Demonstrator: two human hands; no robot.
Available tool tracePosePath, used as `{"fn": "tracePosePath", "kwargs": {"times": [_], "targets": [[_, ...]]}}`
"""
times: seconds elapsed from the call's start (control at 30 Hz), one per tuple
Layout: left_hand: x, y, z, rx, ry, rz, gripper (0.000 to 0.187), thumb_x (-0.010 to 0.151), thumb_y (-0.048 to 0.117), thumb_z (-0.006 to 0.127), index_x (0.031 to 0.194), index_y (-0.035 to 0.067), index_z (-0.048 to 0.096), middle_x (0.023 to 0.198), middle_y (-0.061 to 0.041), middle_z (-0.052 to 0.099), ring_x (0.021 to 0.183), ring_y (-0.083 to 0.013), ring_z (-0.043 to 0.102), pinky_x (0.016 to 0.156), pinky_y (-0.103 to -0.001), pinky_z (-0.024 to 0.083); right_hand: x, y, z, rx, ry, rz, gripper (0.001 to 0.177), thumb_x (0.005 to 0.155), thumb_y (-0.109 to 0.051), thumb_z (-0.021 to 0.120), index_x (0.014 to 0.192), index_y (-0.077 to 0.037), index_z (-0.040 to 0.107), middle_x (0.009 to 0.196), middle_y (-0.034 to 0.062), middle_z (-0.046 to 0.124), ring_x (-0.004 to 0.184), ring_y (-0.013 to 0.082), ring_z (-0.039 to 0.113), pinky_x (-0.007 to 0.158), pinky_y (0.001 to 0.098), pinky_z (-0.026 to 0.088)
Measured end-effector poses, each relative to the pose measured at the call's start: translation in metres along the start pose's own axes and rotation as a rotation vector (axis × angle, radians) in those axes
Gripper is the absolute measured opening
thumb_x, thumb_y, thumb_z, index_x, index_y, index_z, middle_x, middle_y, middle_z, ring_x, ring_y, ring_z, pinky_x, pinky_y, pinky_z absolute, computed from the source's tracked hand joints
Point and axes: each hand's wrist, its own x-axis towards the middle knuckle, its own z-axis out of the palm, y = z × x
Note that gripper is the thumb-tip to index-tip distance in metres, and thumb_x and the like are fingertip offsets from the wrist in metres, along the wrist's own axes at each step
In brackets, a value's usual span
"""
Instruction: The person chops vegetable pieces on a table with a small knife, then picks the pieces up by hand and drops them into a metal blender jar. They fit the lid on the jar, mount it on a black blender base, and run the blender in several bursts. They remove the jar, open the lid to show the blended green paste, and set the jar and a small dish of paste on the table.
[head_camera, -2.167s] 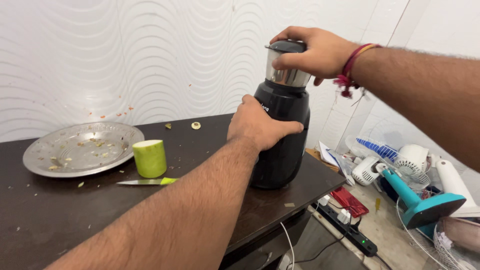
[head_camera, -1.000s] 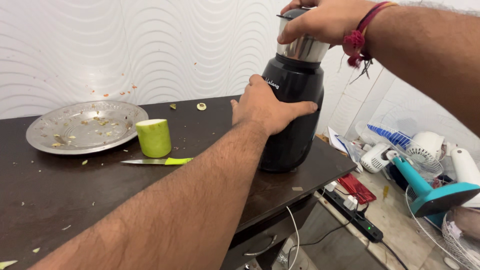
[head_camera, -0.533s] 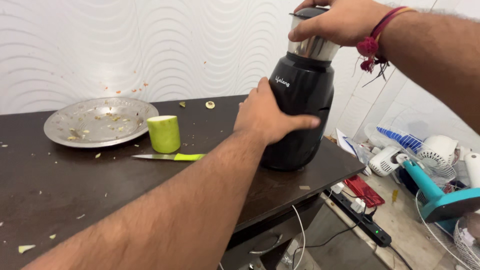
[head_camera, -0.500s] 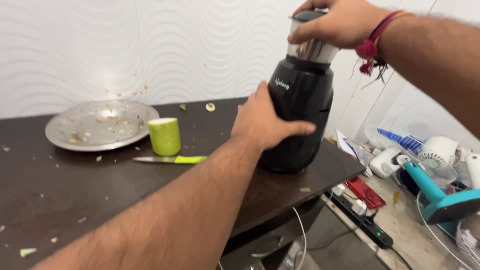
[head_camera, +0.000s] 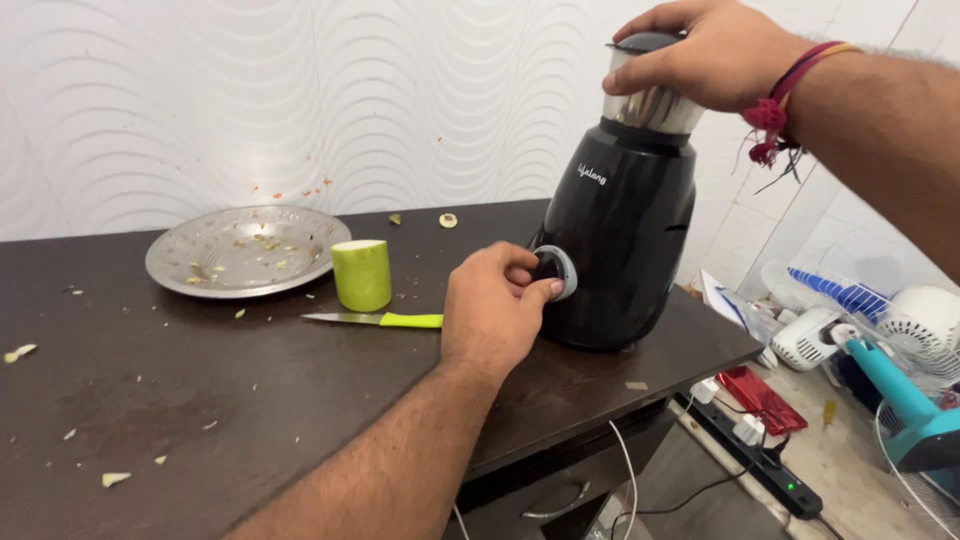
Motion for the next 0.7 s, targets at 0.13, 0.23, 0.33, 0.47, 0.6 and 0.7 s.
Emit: {"fn": "tracePosePath", "kwargs": {"times": [0.13, 0.23, 0.33, 0.47, 0.6, 0.7], "targets": [[-0.003, -0.001, -0.004, -0.035, 0.056, 0.048, 0.022, 0.084, 0.017, 0.077, 0.104, 0.008, 0.079, 0.089, -0.006, 0.08, 0.081, -0.0155, 0.077, 0.079, -0.032, 0.06, -0.001, -0.009, -0.003, -0.011, -0.008, -0.029, 0.059, 0.082, -0.051, 0.076, 0.133, -0.022, 0.071, 0.122, 0.0159, 0.072, 0.113, 0.0341, 0.069, 0.099, 0.0464, 0.052], [0.005, 0.001, -0.004, 0.01, 0.009, -0.001, 0.022, 0.081, 0.019, 0.082, 0.1, 0.008, 0.08, 0.087, -0.007, 0.079, 0.079, -0.0151, 0.076, 0.078, -0.031, 0.06, -0.003, -0.011, -0.002, 0.016, -0.027, 0.072, 0.058, 0.09, -0.055, 0.068, 0.136, -0.02, 0.068, 0.125, 0.0174, 0.069, 0.117, 0.0347, 0.066, 0.101, 0.049, 0.049], [0.014, 0.002, -0.009, 0.044, -0.04, 0.006, 0.022, 0.08, 0.019, 0.082, 0.099, 0.009, 0.08, 0.086, -0.006, 0.08, 0.079, -0.014, 0.076, 0.077, -0.03, 0.061, -0.001, -0.01, -0.002, 0.207, -0.034, 0.141, 0.053, 0.101, -0.055, 0.055, 0.138, -0.019, 0.067, 0.13, 0.0158, 0.067, 0.122, 0.0314, 0.061, 0.106, 0.0479, 0.042], [0.02, 0.002, -0.014, 0.065, -0.085, 0.066, 0.021, 0.079, 0.015, 0.078, 0.1, 0.01, 0.08, 0.085, -0.005, 0.081, 0.079, -0.0135, 0.078, 0.077, -0.029, 0.062, -0.001, 0.004, -0.003, 0.457, -0.05, -0.001, 0.042, 0.104, -0.036, 0.047, 0.133, -0.016, 0.069, 0.131, 0.0087, 0.07, 0.122, 0.0211, 0.064, 0.105, 0.0374, 0.046], [0.025, 0.007, -0.016, 0.181, -0.117, 0.104, 0.023, 0.076, 0.012, 0.077, 0.099, 0.009, 0.08, 0.086, -0.004, 0.081, 0.082, -0.0142, 0.078, 0.079, -0.029, 0.061, 0.006, 0.016, 0.002, 0.428, -0.017, -0.045, 0.037, 0.103, -0.025, 0.046, 0.132, -0.015, 0.067, 0.131, 0.0045, 0.067, 0.119, 0.0167, 0.062, 0.098, 0.0357, 0.05], [0.03, 0.008, -0.018, 0.283, -0.139, 0.206, 0.024, 0.075, 0.012, 0.078, 0.099, 0.01, 0.079, 0.087, -0.004, 0.08, 0.083, -0.0161, 0.077, 0.08, -0.031, 0.061, 0.011, 0.022, 0.005, 0.476, -0.029, -0.087, 0.035, 0.108, -0.026, 0.047, 0.133, -0.012, 0.068, 0.125, 0.0075, 0.07, 0.113, 0.0165, 0.063, 0.098, 0.0345, 0.049]]}}
